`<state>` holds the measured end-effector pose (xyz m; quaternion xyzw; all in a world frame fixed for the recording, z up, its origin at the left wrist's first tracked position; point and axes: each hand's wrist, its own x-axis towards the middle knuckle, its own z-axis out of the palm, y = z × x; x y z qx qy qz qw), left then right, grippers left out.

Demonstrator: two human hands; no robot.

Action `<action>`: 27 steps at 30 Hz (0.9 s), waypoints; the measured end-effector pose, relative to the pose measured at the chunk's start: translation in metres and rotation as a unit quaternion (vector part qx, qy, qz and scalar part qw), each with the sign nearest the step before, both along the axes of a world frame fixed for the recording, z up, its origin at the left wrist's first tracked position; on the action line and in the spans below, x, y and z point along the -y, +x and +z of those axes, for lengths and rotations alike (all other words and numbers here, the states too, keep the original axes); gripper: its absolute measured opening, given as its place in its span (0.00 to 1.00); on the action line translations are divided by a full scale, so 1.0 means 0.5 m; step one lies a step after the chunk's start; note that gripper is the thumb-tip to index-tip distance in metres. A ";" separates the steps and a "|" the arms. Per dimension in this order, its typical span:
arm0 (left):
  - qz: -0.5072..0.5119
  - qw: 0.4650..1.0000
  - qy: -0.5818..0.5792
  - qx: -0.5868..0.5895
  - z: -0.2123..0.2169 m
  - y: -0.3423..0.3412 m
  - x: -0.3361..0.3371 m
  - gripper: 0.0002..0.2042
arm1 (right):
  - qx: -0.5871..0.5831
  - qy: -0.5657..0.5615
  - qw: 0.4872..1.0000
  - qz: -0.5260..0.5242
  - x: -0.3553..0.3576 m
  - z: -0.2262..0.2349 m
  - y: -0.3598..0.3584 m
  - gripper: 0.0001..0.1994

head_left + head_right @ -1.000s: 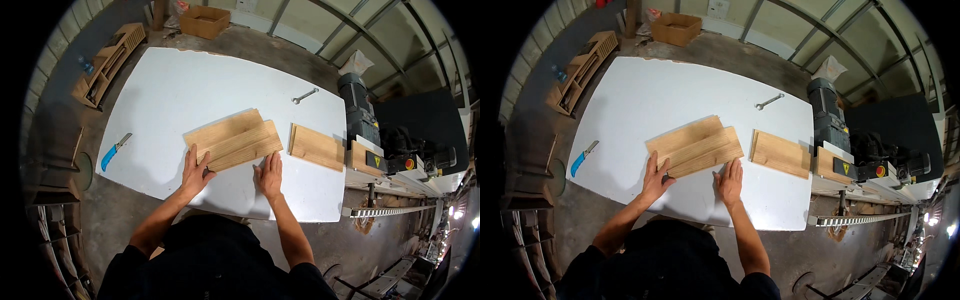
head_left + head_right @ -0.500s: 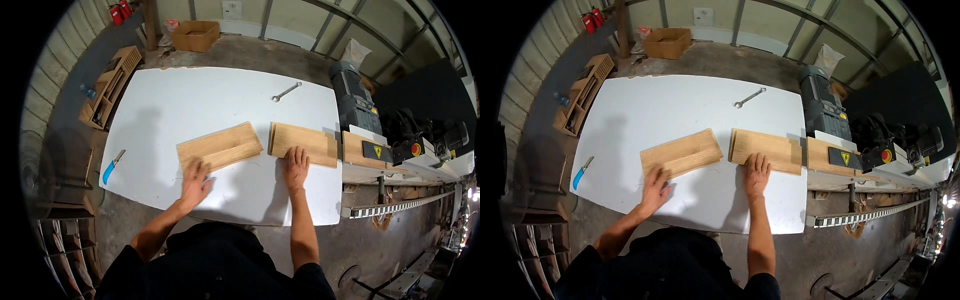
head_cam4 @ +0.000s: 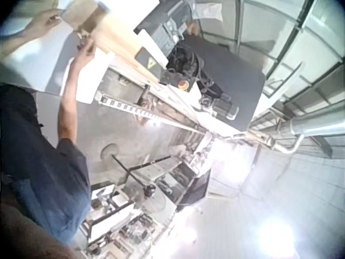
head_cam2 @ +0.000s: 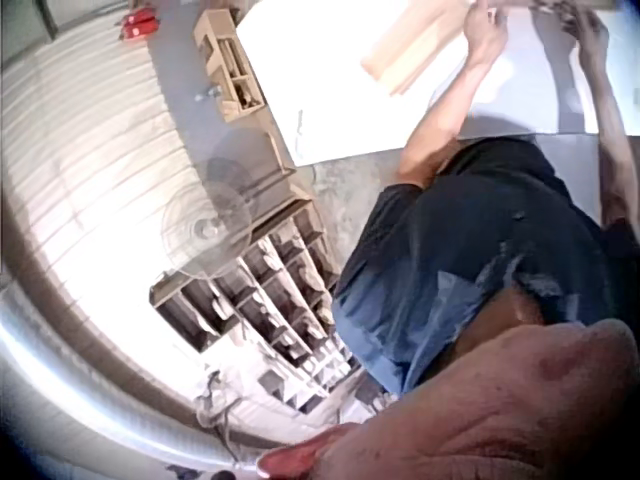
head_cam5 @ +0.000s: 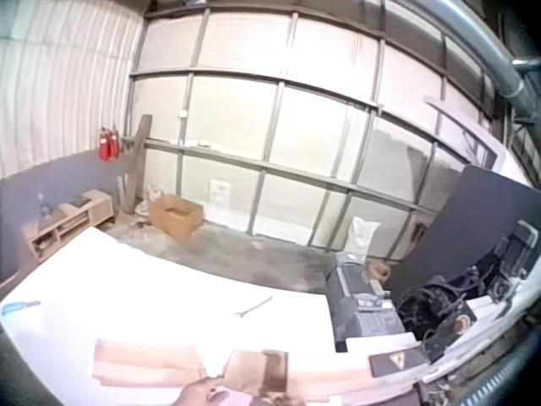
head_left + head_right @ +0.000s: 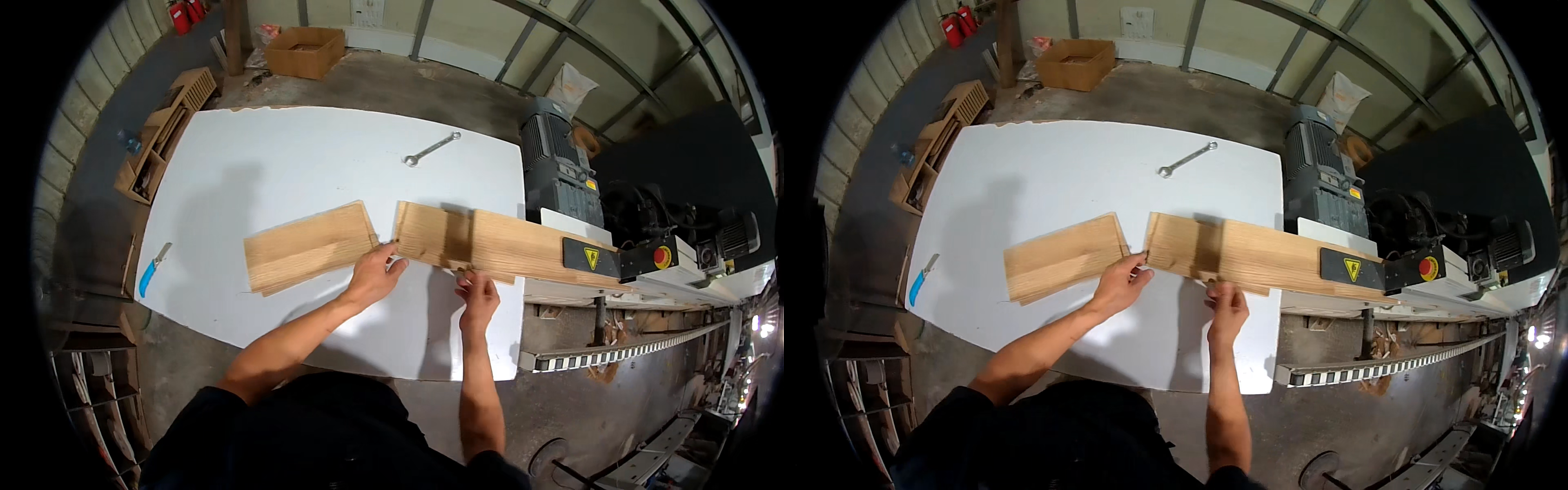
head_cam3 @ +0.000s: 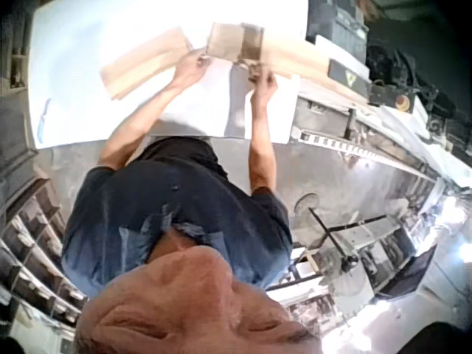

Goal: The person picks up wood planks from a table, carries them across the room, and stacks them together onto a piece of cardboard on the floor.

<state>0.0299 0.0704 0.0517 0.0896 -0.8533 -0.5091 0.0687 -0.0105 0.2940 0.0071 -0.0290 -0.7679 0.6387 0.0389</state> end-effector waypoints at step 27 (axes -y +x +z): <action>0.245 0.901 -0.350 0.080 -0.043 0.251 0.348 0.27 | -0.033 0.328 0.940 -0.089 -0.142 -0.019 -0.122 0.24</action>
